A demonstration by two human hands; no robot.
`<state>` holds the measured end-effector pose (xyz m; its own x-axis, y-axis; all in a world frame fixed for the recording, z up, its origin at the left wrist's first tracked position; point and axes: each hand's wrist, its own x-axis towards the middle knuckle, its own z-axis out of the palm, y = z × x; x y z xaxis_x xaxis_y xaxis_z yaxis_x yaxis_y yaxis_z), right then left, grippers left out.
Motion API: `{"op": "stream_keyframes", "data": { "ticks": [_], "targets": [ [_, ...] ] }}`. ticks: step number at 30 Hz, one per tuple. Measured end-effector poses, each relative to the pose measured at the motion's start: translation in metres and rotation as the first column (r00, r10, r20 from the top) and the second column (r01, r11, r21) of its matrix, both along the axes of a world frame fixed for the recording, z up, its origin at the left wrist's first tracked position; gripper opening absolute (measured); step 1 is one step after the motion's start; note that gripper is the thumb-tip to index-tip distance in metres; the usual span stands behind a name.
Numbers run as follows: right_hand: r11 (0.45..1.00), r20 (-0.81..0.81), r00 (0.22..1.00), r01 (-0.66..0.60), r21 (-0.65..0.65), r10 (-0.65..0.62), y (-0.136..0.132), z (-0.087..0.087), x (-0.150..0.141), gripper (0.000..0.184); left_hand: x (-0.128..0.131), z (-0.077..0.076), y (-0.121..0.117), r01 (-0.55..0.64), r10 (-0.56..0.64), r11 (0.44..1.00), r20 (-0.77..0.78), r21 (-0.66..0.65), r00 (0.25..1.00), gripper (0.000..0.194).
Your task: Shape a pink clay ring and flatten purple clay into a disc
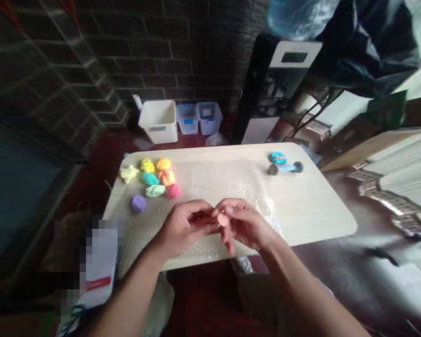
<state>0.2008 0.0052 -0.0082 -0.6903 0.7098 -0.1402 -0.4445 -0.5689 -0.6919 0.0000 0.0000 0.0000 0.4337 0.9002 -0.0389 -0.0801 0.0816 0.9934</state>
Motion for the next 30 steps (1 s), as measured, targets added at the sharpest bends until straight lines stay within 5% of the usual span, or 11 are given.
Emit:
{"op": "stream_keyframes", "data": {
  "ticks": [5, 14, 23, 30],
  "targets": [
    [0.99, 0.134, 0.983, 0.117, 0.083, -0.127, -0.0009, -0.0041, -0.0025, 0.026, 0.0033, 0.0007, -0.002, 0.05, -0.047, 0.998, -0.075, 0.046, 0.996, 0.014],
    [0.978, 0.244, 0.955, 0.135, 0.157, -0.17, -0.0001, 0.0006, -0.0029, 0.029, 0.0038, 0.0015, -0.001, 0.035, -0.016, 0.992, -0.155, 0.121, 0.988, 0.009],
    [0.977, 0.148, 0.969, 0.181, 0.114, -0.196, -0.001, -0.0019, -0.0059, 0.023, 0.0017, 0.0009, -0.0001, 0.013, 0.0, 0.994, -0.124, 0.105, 0.992, 0.01],
    [0.996, 0.054, 0.996, 0.072, 0.062, -0.075, 0.0012, -0.0028, -0.0031, 0.026, 0.0012, 0.0001, -0.0007, -0.023, 0.033, 0.992, -0.079, 0.123, 0.996, 0.013]
  ]
}}
